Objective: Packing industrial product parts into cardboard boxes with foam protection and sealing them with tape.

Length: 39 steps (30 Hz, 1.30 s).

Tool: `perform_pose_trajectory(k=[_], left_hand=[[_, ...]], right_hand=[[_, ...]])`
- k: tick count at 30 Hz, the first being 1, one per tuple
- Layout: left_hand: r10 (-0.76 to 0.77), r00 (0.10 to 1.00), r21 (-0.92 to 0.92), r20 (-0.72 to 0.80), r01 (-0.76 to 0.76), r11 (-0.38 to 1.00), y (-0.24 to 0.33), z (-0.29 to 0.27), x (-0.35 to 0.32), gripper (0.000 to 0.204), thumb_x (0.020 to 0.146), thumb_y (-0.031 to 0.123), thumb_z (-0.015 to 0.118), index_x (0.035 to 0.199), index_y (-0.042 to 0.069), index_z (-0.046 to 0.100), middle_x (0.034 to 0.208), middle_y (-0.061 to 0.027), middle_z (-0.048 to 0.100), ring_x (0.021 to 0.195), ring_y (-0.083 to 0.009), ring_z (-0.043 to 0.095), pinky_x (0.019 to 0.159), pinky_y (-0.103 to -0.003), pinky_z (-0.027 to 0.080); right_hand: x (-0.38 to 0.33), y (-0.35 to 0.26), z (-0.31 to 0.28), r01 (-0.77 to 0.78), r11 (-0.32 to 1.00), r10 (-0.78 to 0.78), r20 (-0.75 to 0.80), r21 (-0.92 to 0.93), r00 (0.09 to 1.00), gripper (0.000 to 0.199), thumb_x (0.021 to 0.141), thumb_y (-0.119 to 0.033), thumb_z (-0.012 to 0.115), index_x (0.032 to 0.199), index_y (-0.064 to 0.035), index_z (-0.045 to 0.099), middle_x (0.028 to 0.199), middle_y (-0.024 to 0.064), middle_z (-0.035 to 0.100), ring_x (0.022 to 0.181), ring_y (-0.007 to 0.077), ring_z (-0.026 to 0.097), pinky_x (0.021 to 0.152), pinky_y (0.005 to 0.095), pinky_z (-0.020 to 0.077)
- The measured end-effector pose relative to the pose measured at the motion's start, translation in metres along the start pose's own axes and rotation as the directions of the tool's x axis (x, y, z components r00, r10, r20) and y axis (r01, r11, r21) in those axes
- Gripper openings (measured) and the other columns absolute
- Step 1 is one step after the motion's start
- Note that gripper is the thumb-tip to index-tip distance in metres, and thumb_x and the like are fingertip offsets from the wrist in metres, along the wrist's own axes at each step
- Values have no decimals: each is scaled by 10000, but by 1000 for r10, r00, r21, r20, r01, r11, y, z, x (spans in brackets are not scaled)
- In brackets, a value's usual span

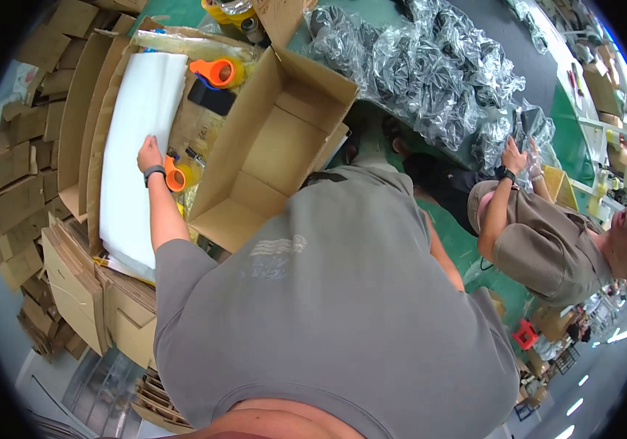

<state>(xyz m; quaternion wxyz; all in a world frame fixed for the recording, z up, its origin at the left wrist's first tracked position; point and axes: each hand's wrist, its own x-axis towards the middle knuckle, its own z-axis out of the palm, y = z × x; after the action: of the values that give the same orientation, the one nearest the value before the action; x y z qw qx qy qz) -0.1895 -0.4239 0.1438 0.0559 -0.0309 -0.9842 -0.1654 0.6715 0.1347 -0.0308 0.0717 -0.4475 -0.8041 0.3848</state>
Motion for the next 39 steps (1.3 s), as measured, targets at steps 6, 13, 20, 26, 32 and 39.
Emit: perform_pose_trajectory(k=[6, 13, 20, 26, 32, 39], left_hand=[[304, 933, 80, -193, -294, 952, 31, -59, -34, 271, 1064, 247, 569, 1097, 124, 809, 1386, -154, 741, 1205, -398, 720, 960, -530, 601], [338, 774, -310, 535, -192, 931, 231, -63, -267, 224, 1085, 235, 595, 1129, 56, 723, 1705, -198, 453, 1079, -454, 735, 925, -578, 596], [216, 828, -537, 518, 118, 835, 243, 50, -353, 212, 1065, 277, 660, 1158, 94, 713, 1642, -170, 529, 1055, -453, 738, 928, -568, 595], [-182, 747, -154, 640, 357, 921, 190, -100, -317, 706, 1037, 385, 718, 1629, 99, 459, 1097, -241, 790, 962, -462, 763, 869, -563, 614], [-530, 503, 200, 683, 569, 798, 59, -34, -405, 1236, 957, 374, 825, 1776, 65, -48, 1231, -316, 772, 1114, -461, 773, 992, -541, 613], [-609, 373, 318, 700, 600, 734, 21, 81, -396, 1238, 986, 262, 775, 1774, 178, -176, 1358, -274, 742, 1171, -404, 768, 1030, -536, 603]], right_hand=[[-7, -11, -30, -149, 982, 120, 219, 120, 968, 443, 1056, -378, 679, 1266, -4, 791, 1291, 242, 780, 1292, 405, 708, 1101, 462, 536], [143, -399, -67, 421, 611, 86, 585, -671, 807, 355, 1074, -347, 625, 1123, -46, 807, 1074, 257, 797, 1041, 445, 774, 883, 501, 606], [92, -748, 39, 637, 766, -490, 718, 85, 495, 526, 1040, -295, 732, 1502, -73, 611, 1035, 213, 798, 919, 391, 773, 848, 462, 601], [203, -613, 206, 912, 293, -92, 941, -286, 325, 928, 1001, -418, 752, 1748, -136, 280, 1160, 282, 789, 1117, 471, 760, 975, 551, 589], [254, -550, 264, 854, 225, 149, 883, -469, 445, 1134, 959, -373, 740, 1804, -209, 1, 1378, 283, 737, 1263, 473, 720, 1104, 572, 559], [305, -467, 342, 716, 429, 190, 830, -551, 525, 1240, 875, -323, 783, 1798, -158, -29, 1536, 306, 627, 1391, 460, 641, 1172, 520, 522]])
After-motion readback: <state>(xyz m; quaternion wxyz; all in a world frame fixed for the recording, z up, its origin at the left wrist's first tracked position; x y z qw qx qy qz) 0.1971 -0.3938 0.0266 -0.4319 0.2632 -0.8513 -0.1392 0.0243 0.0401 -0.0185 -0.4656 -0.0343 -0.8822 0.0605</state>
